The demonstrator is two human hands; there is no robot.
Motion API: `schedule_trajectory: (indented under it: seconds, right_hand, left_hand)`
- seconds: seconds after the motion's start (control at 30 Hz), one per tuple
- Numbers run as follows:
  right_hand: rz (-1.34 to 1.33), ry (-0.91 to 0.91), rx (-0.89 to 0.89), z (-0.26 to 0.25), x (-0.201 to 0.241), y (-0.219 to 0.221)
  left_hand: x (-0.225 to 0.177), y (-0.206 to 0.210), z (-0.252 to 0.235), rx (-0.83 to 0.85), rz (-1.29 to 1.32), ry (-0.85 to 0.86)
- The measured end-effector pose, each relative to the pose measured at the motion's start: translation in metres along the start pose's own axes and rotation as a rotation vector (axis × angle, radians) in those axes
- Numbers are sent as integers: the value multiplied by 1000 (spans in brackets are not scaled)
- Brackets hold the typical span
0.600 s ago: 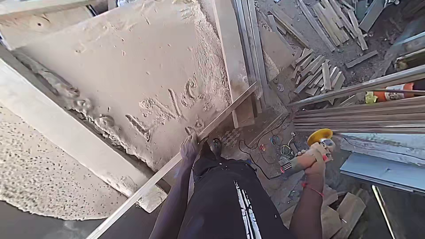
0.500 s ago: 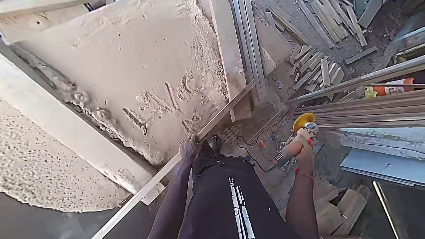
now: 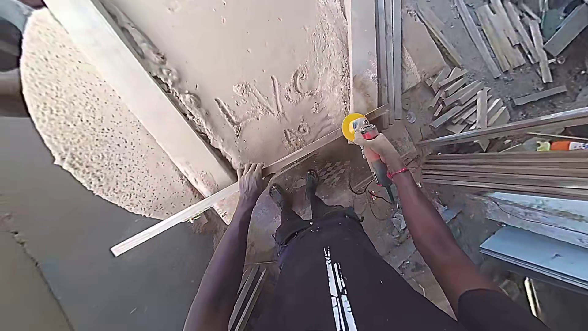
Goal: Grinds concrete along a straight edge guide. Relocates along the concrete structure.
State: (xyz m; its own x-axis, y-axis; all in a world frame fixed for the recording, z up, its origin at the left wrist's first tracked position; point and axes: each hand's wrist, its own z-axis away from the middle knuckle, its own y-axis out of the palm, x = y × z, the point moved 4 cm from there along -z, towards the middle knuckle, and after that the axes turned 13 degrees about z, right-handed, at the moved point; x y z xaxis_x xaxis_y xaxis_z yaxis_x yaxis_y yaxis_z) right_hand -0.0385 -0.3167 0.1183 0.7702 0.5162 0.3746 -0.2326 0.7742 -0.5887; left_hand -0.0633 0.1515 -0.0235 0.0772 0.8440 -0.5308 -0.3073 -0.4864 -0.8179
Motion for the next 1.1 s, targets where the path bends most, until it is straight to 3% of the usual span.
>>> schedule_trajectory:
  seconds: [0.17,0.27,0.4,0.6,0.73,1.1]
  right_hand:
    - [222,-102,192,50,46,129]
    - [393,-205,240,78,86,199]
    - [487,-238,271,107,121,231]
    - [113,26,111,87,49,149]
    - [-130,65,62,-9,16,84]
    - [-308,190,-145,-92,-26,-80]
  left_hand:
    - [118,-43,103,-82,-8,-206]
    - [171,-65,141,-107,-33,-288]
    - [200,-67,161,-82,-87,-299]
    - [198,-58,162,-90,-97,-394]
    - [197,-56,165,-89,-118,-457]
    - [173,-63,158,-98,-99,-528]
